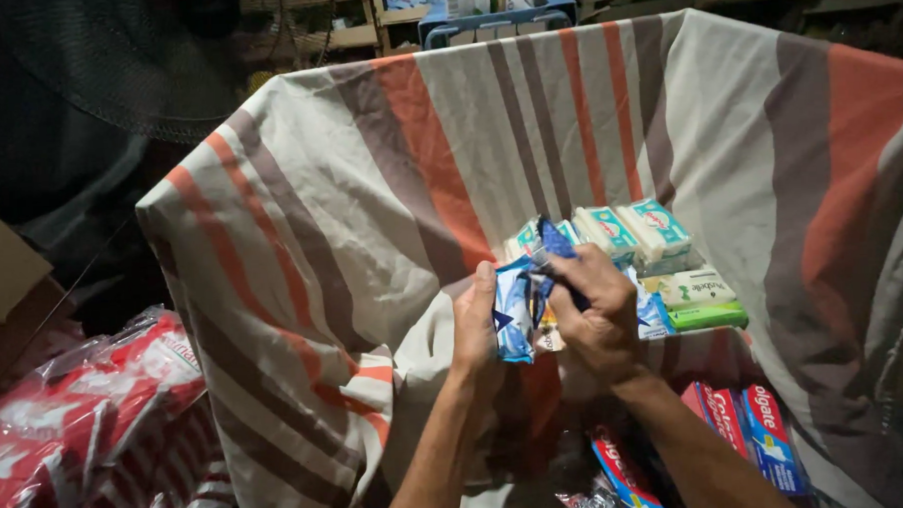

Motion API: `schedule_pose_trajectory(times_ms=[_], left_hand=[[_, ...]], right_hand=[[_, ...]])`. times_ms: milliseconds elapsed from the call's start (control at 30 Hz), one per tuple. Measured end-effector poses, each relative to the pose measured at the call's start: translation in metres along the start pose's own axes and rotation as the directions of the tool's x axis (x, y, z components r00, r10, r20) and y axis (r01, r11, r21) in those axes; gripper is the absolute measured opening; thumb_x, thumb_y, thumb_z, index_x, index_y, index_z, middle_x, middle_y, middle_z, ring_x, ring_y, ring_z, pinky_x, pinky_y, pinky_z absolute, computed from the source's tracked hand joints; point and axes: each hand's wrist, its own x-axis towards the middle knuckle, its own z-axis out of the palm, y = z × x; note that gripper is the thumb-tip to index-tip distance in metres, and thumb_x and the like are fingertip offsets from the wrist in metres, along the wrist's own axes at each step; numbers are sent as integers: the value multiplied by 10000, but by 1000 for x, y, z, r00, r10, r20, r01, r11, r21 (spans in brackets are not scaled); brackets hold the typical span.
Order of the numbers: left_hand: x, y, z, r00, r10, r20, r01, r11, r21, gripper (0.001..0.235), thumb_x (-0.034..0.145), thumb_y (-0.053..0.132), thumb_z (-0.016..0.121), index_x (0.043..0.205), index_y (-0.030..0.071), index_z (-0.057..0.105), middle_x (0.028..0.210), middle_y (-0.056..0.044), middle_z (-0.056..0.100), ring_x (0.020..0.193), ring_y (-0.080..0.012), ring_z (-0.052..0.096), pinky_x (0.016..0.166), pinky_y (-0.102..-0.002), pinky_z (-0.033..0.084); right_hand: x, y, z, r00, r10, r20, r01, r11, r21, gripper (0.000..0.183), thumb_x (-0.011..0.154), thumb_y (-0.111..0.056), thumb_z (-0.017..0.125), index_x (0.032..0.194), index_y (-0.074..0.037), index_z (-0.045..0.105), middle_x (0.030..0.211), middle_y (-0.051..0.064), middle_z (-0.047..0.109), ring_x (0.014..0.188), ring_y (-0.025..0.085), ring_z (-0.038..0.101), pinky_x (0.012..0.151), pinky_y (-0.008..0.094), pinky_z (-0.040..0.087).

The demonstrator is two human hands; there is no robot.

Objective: Labeling and organizing various toiletry items like soap and toothpaste using a marker

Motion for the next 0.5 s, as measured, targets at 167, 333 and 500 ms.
schedule_pose_trajectory(times_ms=[167,333,500], left_hand=[[7,1,-5,1000,-8,-12,8,1000,-18,461,1020,447,666,745,77,679,563,-60,605,450,-127,600,399,-243,516],[23,-18,-22,1000,-10,-22,9,1000,-13,485,1040,457,641,716,97,647,555,-26,573,434,-99,562,389,-218,478],[-31,33,21,995,-57,86,54,998,39,450,1010,401,692,705,73,643,519,-52,570,415,-118,579,371,-231,503]], right_hand=[[-13,14,12,980,-90,176,69,991,118,350,838,-48,670,1149,-119,814,989,123,679,809,316,691,740,401,572],[-8,15,9,952,-122,279,51,967,251,352,749,-92,730,1062,-183,864,970,54,699,770,224,710,731,329,579],[-5,28,2,996,25,81,-30,998,52,378,879,-23,627,1221,-68,784,955,177,642,787,311,658,727,424,555]])
